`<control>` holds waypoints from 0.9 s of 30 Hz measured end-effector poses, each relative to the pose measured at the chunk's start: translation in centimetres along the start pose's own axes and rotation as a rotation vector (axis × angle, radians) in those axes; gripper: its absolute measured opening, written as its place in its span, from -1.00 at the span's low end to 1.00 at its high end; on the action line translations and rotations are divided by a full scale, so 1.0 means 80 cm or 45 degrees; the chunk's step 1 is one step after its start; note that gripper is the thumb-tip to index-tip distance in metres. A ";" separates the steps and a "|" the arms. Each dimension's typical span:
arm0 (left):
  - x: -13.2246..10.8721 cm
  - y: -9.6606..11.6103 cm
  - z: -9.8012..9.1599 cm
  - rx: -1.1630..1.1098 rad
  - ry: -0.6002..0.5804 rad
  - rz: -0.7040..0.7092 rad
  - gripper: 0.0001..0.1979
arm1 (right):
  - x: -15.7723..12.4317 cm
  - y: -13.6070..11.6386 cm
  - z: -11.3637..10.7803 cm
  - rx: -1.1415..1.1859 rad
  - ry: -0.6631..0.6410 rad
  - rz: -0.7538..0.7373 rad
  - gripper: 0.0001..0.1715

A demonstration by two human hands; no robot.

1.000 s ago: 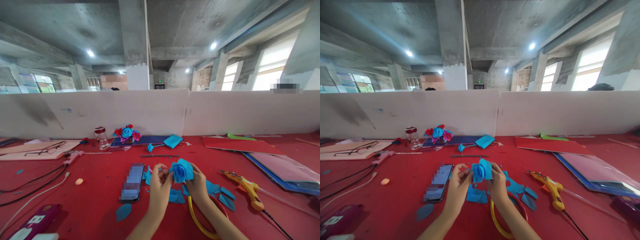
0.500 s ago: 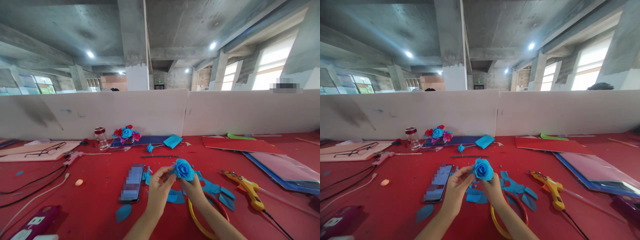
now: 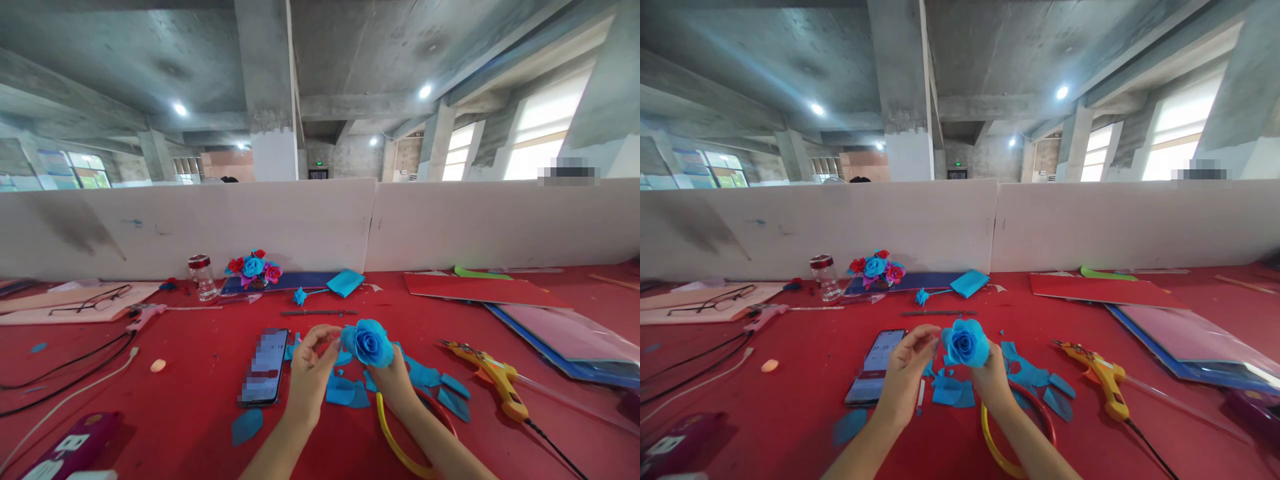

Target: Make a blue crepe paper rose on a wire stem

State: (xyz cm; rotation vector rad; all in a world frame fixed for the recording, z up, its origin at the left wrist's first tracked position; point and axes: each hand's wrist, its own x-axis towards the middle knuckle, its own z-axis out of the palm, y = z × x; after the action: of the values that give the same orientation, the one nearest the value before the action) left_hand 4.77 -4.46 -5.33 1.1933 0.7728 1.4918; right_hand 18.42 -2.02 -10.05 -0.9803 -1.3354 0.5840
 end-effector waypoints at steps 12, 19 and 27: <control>-0.011 -0.005 0.010 0.176 -0.041 0.043 -0.75 | 0.003 -0.016 -0.010 -0.106 0.097 -0.115 -0.89; -0.005 0.002 0.006 0.246 0.037 0.021 -0.77 | 0.000 -0.022 -0.009 -0.286 0.013 -0.320 -0.84; -0.003 0.001 0.004 0.182 0.031 -0.074 -0.77 | -0.002 -0.017 -0.014 -0.397 0.048 -0.447 -0.86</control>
State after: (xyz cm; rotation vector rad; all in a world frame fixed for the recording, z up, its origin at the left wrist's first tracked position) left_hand 5.03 -4.71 -5.25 1.2500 0.9362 1.4248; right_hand 19.24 -3.14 -8.93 -0.9683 -1.5500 0.0910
